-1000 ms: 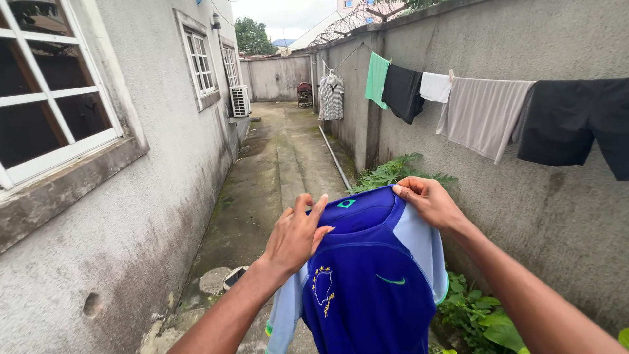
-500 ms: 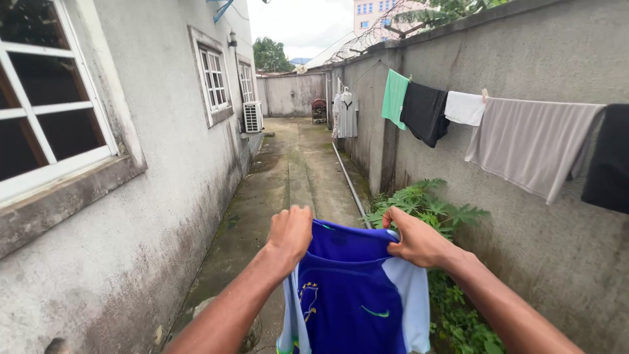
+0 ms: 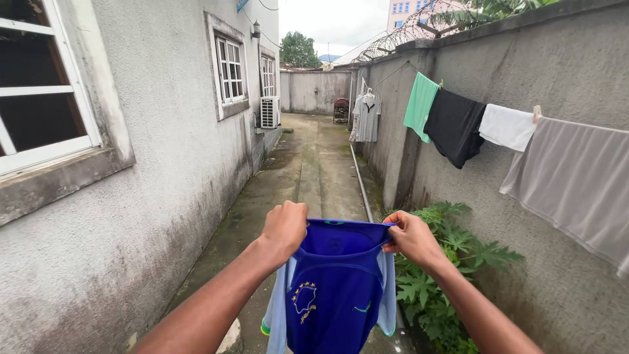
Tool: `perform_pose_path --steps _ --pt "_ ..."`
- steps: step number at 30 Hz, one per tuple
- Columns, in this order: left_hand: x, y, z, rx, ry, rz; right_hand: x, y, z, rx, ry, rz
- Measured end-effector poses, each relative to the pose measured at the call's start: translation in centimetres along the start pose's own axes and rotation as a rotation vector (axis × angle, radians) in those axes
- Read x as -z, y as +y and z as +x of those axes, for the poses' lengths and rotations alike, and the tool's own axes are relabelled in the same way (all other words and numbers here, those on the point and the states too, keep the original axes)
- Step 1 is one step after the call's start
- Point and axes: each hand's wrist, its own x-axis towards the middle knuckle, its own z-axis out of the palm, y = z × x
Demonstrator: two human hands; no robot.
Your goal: Washing a blue shirt and black shorts in buckets of water and hanging them on a clothesline in an outdoor alley.
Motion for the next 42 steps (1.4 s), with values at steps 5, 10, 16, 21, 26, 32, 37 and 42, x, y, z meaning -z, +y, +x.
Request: perform_pose_path --steps 5,10,16,21,26,32,37,42 --pt "-3.5 -1.9 4.3 0.269 -0.019 -0.344 -0.4 0.6 4.2 0.082 0.211 -0.236" --pt "-8.4 -4.3 9.8 0.460 -0.025 -0.789 0.1 0.9 9.6 0.075 0.259 -0.293" --pt "-11.3 -6.5 14.8 0.127 0.086 -0.311 2.0 -0.2 16.8 0.116 0.357 -0.247" --pt "-17.0 -7.9 18.2 0.054 0.189 -0.214 0.4 -2.3 20.4 0.072 0.464 -0.206" --pt "-25.1 -10.8 19.3 0.209 -0.007 -0.357 -0.1 -1.3 25.4 0.130 0.558 -0.137" --pt "-27.6 -12.7 24.2 0.470 -0.074 -0.496 0.0 1.3 33.3 0.116 0.548 -0.184" --pt "-27.8 -14.6 31.7 0.518 0.036 -0.692 1.5 3.9 41.9 0.138 0.511 -0.096" --pt "-28.7 -17.2 37.3 0.414 0.038 -0.900 3.4 5.6 48.6 0.117 0.461 -0.085"
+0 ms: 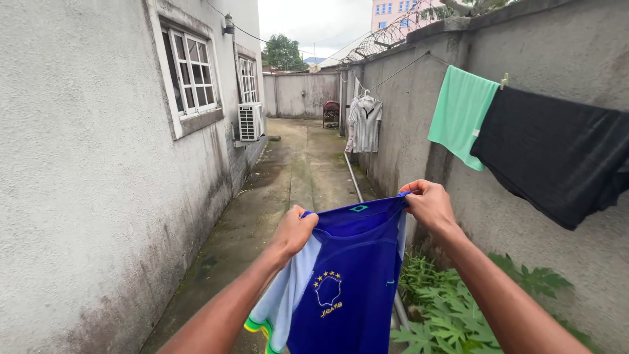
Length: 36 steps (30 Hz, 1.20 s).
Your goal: Washing a blue shirt and black shorts in buckets of water and hanging them on a clothesline in an outdoor alley.
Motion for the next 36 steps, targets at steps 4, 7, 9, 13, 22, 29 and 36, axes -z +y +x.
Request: perform_pose_path --steps 4,7,9,13,22,29,36 --pt "0.0 0.4 3.4 -0.041 -0.016 0.019 -1.4 2.7 4.6 -0.012 -0.056 0.033" --pt "-1.5 0.7 6.1 -0.035 0.104 0.126 -3.0 4.3 7.0 -0.004 -0.086 0.037" --pt "-2.4 0.8 8.2 -0.023 0.152 0.173 -3.8 4.5 8.2 -0.015 -0.099 0.023" --pt "-4.0 0.5 11.4 0.024 0.242 0.270 -5.5 6.8 11.4 -0.068 -0.170 0.013" --pt "-6.8 -3.6 23.1 -0.022 0.244 0.167 -11.8 12.8 18.9 -0.019 -0.227 -0.030" --pt "-7.7 -6.8 32.0 -0.058 0.193 0.161 -15.3 10.2 23.1 -0.105 -0.107 -0.232" --pt "-8.3 -8.8 37.5 -0.022 0.127 0.217 -20.1 13.9 30.5 -0.253 -0.101 -0.118"
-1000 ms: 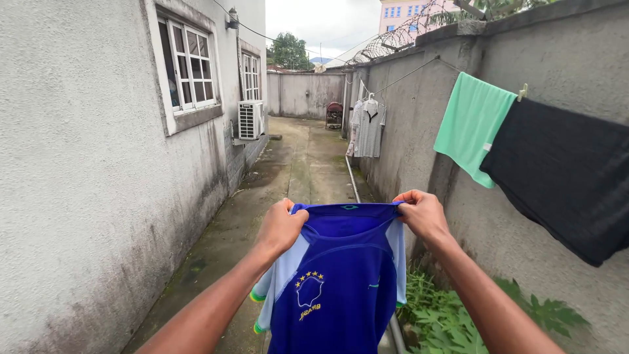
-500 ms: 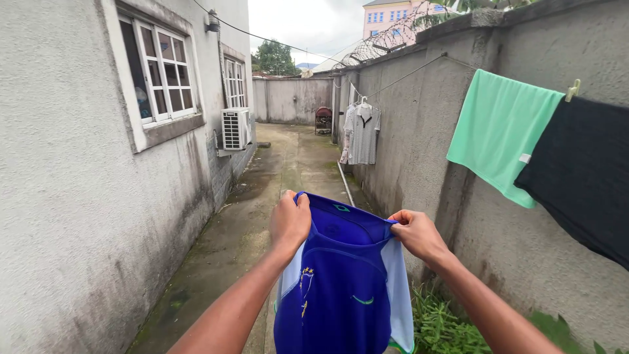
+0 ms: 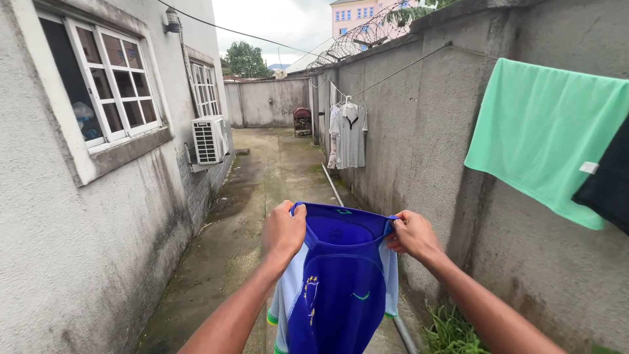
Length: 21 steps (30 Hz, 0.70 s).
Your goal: Washing a blue shirt and black shorts in buckets of water and hanging them on a clothesline in an outdoor alley.
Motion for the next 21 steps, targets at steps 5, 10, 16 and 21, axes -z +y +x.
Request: perform_pose_path --steps 5,10,16,21 --pt "-2.5 -2.8 4.4 0.024 0.008 -0.006 -3.7 2.1 8.2 0.011 -0.089 0.329" --pt "-6.2 -6.7 12.3 -0.001 0.004 -0.025 -6.4 1.7 16.8 0.050 -0.146 0.510" --pt "-8.9 -8.2 20.4 -0.052 -0.079 -0.014 -7.5 1.2 26.2 0.084 -0.178 0.534" --pt "-12.0 -8.6 25.2 -0.045 -0.051 0.023 -8.4 1.2 31.6 0.100 -0.183 0.495"
